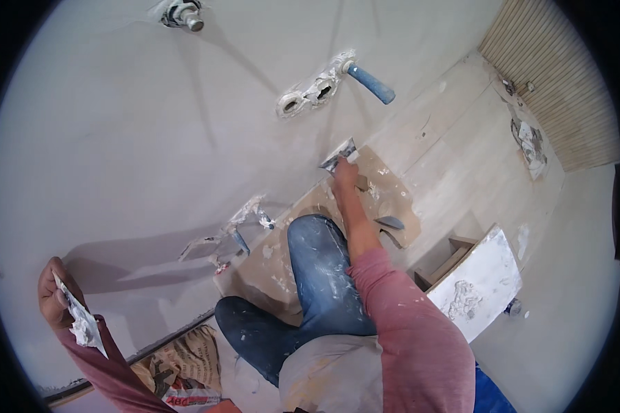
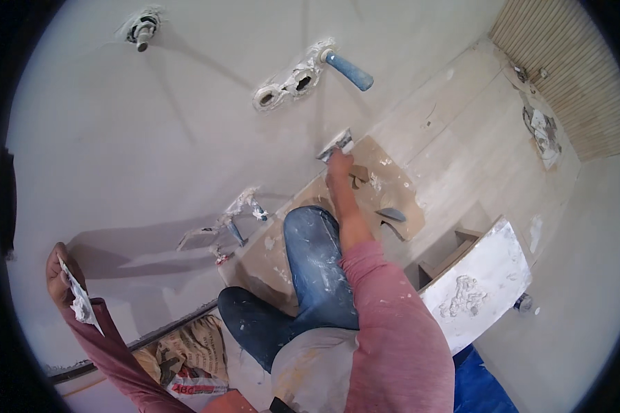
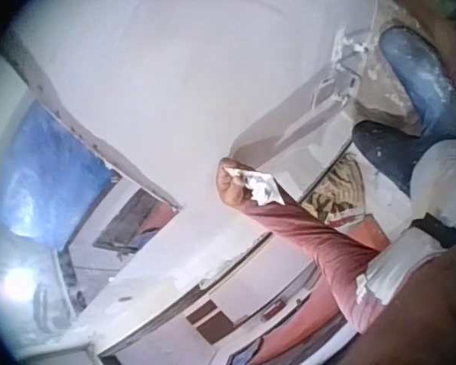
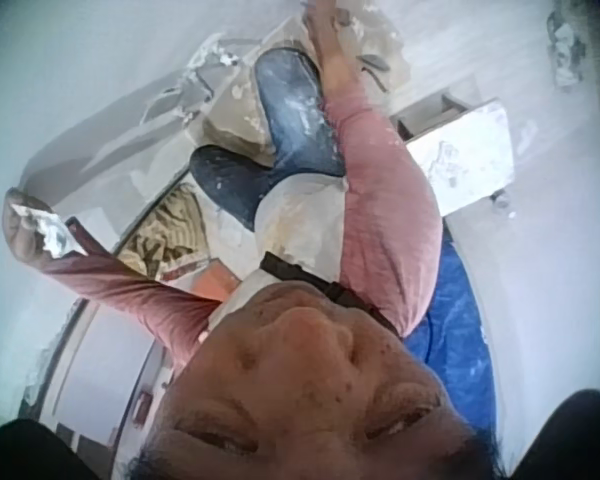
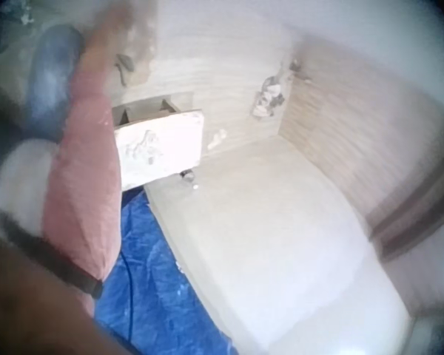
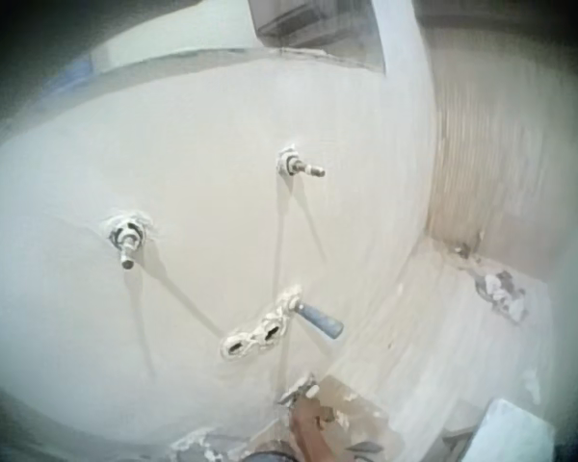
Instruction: The person mixes and transfers plaster between putty knives, then applies and smooths the plaster onto the wall around pipes and fixtures.
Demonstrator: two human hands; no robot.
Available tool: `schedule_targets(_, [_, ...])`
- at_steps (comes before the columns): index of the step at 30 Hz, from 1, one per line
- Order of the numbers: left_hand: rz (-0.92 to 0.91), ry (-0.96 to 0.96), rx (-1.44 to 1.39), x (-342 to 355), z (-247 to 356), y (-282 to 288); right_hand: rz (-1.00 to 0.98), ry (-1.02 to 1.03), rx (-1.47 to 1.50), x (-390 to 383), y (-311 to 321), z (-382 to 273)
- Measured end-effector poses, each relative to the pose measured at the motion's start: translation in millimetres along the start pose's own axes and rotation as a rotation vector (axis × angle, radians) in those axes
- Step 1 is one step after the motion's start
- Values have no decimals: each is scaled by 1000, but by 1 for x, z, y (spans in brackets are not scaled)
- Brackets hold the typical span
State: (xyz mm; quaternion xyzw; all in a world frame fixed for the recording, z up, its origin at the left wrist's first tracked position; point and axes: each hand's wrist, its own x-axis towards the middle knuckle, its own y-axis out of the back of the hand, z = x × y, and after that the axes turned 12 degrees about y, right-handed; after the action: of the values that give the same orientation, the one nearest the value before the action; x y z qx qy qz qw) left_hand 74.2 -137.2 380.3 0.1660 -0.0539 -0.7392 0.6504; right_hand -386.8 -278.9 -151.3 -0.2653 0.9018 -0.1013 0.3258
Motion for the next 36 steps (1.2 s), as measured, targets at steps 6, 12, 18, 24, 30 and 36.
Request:
schedule_targets(6, [-2, 72, 112, -6, 7, -1, -155, 833, -323, -147, -65, -69])
schedule_targets(12, [-47, 32, 119, 9, 3, -5, -485, 1045, -529, -198, -26, -98])
schedule_targets(18, [-100, 39, 27, 18, -5, -1, -156, 322, -257, -21, 54, -21])
schedule_targets(24, [29, 76, 124, -20, 9, 13, -95, -72, -368, 31, 36, 64])
schedule_targets(30, [-20, -19, 21, -3, -4, 7, -11, 67, -321, 127, 52, 125])
schedule_targets(36, [-118, -1, -60, 13, -2, -10, -27, 16, -251, 160, 51, 70])
